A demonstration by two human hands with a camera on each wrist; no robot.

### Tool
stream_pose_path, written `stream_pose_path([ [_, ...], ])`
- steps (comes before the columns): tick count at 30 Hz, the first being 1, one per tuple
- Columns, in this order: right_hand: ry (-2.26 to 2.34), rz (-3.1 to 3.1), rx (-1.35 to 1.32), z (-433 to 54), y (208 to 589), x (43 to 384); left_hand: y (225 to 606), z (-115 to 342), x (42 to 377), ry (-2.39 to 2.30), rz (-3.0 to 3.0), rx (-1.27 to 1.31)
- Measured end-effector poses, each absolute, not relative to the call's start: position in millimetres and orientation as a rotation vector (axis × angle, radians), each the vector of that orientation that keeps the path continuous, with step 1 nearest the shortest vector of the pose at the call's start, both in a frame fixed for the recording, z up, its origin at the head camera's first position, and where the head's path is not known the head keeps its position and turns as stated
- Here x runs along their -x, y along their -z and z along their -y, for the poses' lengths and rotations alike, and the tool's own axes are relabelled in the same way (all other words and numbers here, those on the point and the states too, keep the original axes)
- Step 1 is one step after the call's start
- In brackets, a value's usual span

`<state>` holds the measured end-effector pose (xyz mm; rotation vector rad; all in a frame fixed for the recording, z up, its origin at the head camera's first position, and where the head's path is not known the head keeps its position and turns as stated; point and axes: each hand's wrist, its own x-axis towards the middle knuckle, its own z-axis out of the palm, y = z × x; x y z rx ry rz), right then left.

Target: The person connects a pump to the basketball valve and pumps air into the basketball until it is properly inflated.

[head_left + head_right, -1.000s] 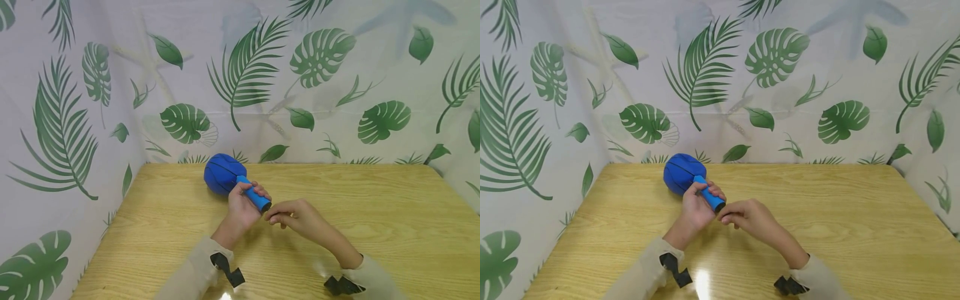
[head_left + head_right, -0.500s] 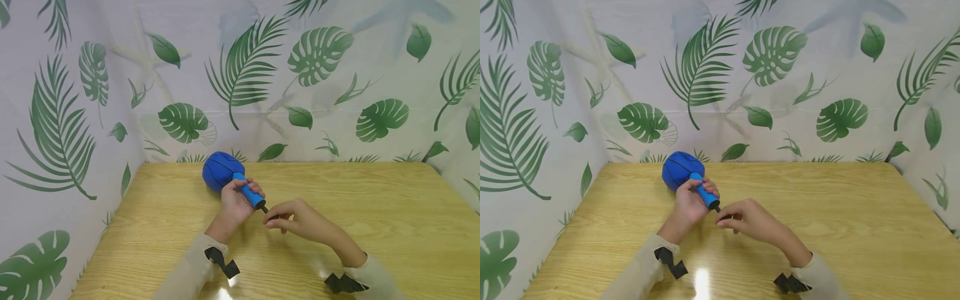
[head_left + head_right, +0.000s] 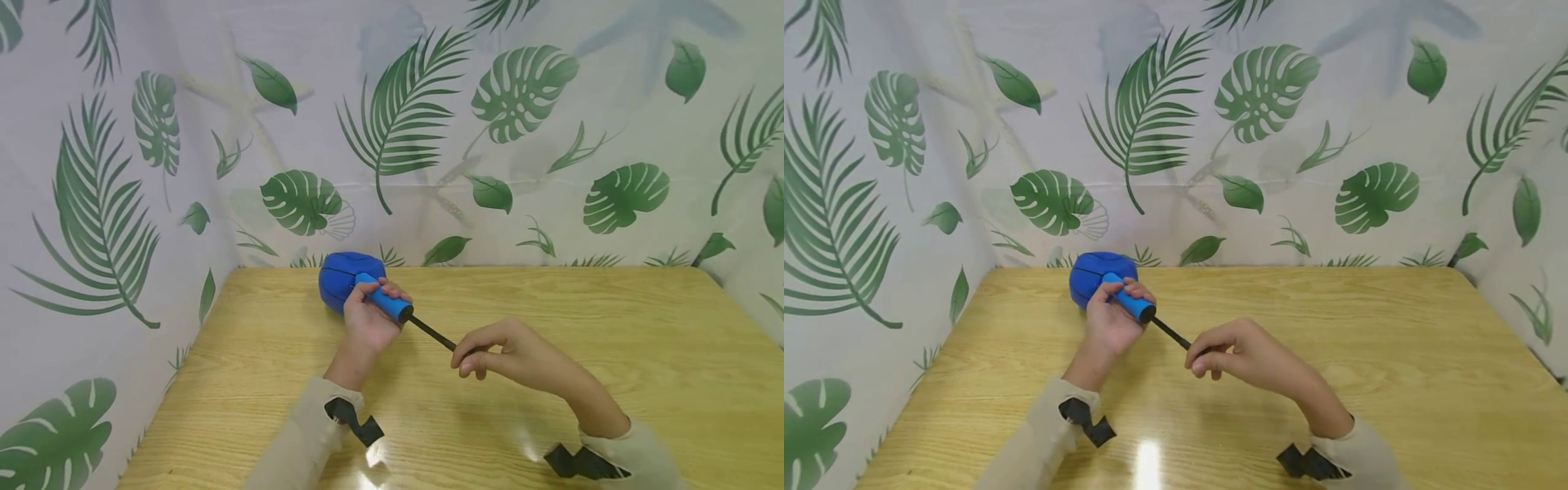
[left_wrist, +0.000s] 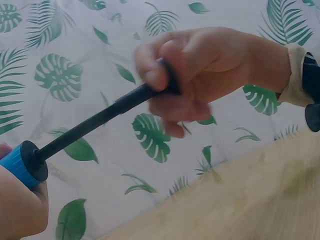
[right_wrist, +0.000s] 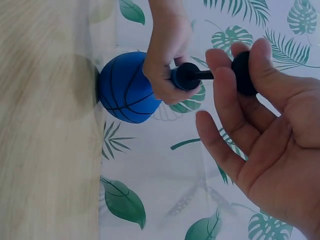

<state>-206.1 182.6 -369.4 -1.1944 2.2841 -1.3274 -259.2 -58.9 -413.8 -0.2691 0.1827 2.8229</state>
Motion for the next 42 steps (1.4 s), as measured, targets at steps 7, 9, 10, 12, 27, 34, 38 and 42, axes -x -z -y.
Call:
stream_pose_path([
  [7, 1.387, -2.413, 1.202, -172.9, 386.8, 212.5, 417.9, 37.8, 249.9, -2.803, -0.253, 0.256],
  [9, 1.405, -2.422, 1.201, -170.1, 394.1, 215.1, 419.9, 32.5, 247.0, -2.792, -0.297, 0.25],
  [10, 1.413, -2.421, 1.202, -168.6, 397.4, 216.1, 420.9, 30.3, 245.7, -2.784, -0.323, 0.251],
  [12, 1.425, -2.429, 1.193, -165.4, 402.4, 217.3, 422.7, 27.0, 243.6, -2.763, -0.37, 0.245],
  [27, 1.315, -2.412, 1.15, -162.4, 391.9, 210.8, 415.8, 52.5, 256.7, -2.747, -0.363, 0.277],
  [34, 1.341, -2.319, 1.244, -174.1, 376.3, 205.6, 410.9, 73.2, 265.6, -2.842, -0.269, 0.29],
  [38, 1.377, -2.289, 1.265, -175.6, 373.8, 204.6, 409.9, 71.4, 264.6, -2.832, -0.228, 0.312],
  [42, 1.392, -2.314, 1.266, -174.3, 374.6, 204.3, 410.8, 61.5, 259.9, -2.84, -0.204, 0.318],
])
